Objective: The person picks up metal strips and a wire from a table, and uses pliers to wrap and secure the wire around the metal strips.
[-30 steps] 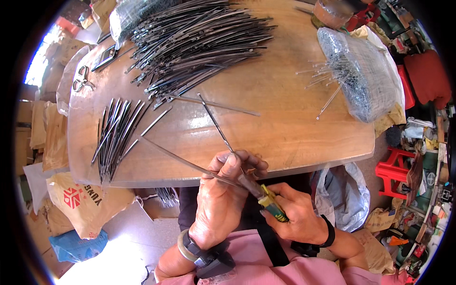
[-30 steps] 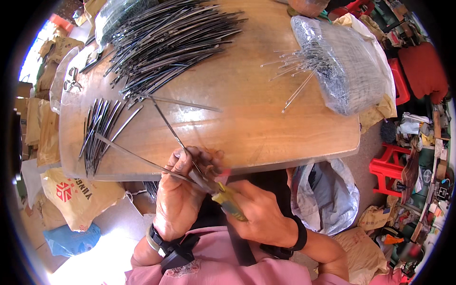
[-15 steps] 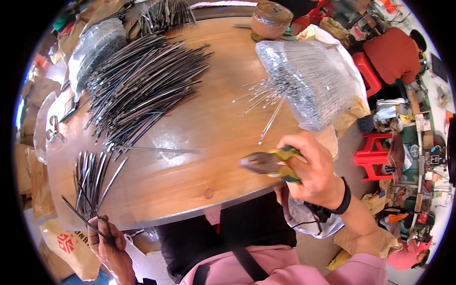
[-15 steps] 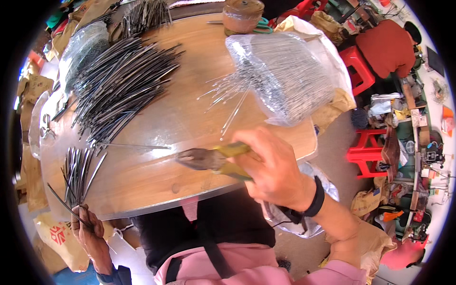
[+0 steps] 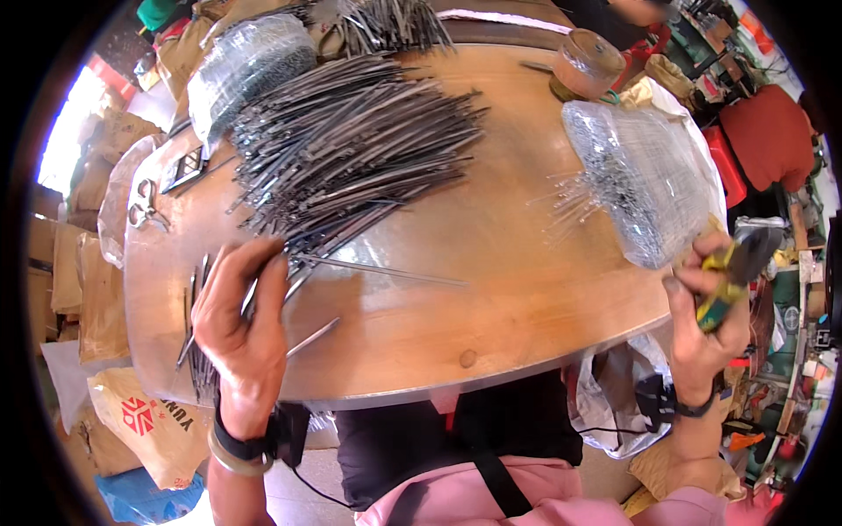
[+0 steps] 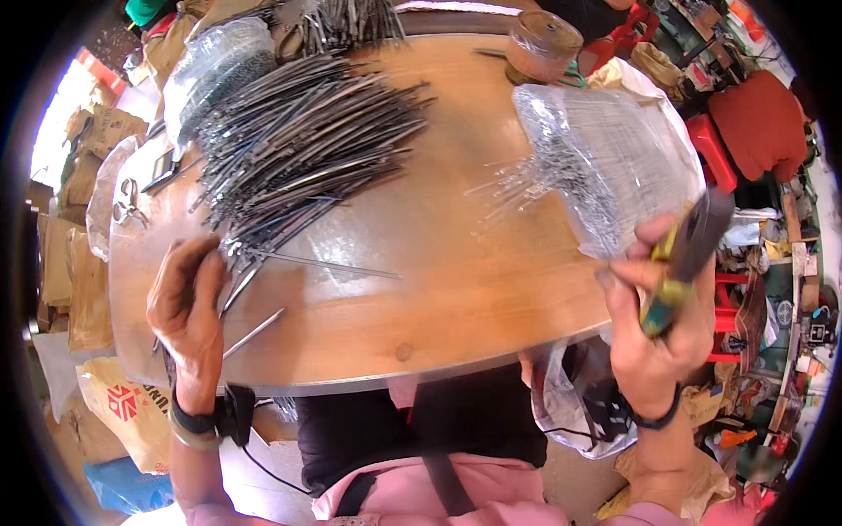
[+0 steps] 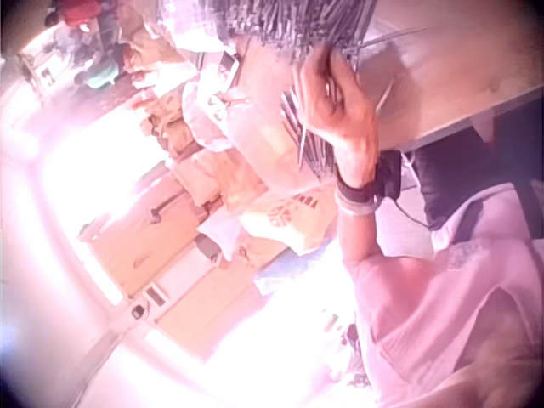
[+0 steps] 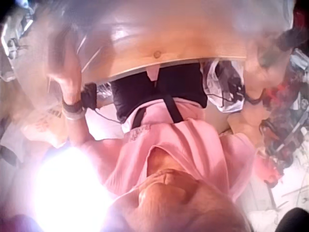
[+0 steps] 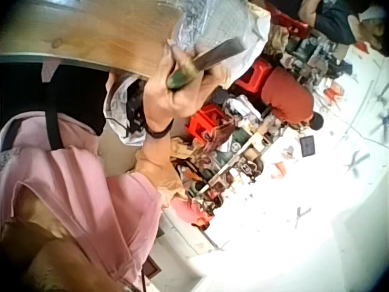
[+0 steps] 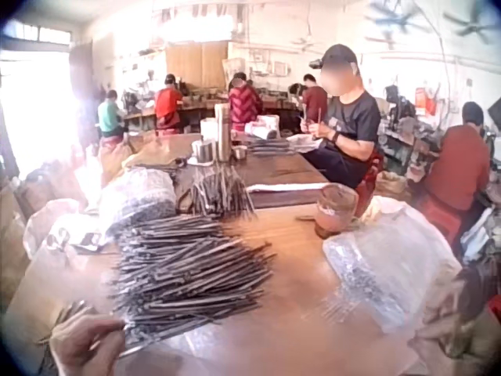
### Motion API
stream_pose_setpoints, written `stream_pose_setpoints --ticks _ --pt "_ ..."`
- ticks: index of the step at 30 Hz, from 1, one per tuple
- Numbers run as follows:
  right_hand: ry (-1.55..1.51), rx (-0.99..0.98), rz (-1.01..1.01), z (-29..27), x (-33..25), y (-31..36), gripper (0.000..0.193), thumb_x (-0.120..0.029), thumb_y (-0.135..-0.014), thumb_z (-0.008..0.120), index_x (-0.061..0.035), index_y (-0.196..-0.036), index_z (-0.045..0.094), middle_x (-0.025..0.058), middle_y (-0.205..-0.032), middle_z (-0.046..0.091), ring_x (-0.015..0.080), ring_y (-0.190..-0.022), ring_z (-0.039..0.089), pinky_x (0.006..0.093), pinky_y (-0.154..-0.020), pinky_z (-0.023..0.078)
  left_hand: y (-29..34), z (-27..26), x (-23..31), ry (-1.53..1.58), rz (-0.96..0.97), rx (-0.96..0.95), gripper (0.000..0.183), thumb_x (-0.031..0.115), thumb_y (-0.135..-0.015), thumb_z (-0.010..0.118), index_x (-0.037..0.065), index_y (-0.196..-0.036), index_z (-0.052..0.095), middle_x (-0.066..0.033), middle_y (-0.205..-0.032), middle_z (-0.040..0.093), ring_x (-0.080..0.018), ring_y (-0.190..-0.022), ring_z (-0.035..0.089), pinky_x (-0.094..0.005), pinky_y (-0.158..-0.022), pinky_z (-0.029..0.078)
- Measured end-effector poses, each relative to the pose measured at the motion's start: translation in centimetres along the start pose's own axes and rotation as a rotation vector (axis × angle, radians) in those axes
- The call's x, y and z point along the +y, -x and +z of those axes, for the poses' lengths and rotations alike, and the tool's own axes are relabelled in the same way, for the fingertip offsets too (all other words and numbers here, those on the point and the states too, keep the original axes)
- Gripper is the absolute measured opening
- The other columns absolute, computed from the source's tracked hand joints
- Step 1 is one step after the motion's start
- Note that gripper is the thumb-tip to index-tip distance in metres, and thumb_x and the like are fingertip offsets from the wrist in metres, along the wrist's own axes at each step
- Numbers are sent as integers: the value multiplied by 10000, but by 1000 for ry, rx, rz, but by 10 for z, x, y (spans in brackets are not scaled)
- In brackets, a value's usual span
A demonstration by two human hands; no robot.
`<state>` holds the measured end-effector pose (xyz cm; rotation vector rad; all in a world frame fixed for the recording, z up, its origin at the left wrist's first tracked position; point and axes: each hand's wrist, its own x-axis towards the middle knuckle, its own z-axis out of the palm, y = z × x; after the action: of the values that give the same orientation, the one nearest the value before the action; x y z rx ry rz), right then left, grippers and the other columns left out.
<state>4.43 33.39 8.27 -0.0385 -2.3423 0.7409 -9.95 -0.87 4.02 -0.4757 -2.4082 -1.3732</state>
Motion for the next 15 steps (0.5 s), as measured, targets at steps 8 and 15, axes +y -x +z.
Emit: stream_pose_setpoints --ticks 8,15 --pt "118 -31 34 -22 33 -1 167 -71 -819 733 29 -935 667 145 -1090 618 227 -974 591 353 -867 481 -52 28 -26 -597 456 -226 124 -10 -800 627 9 -914 583 -144 -881 504 -343 -859 535 -426 -749 449" --pt "-204 216 210 -50 7 34 133 1 -798 710 5 -926 675 158 -1035 624 222 -880 577 363 -828 479 -37 -3 -6 13 -201 -203 42 -10 -893 560 27 -885 578 -79 -770 578 -195 -665 576 -293 -612 445"
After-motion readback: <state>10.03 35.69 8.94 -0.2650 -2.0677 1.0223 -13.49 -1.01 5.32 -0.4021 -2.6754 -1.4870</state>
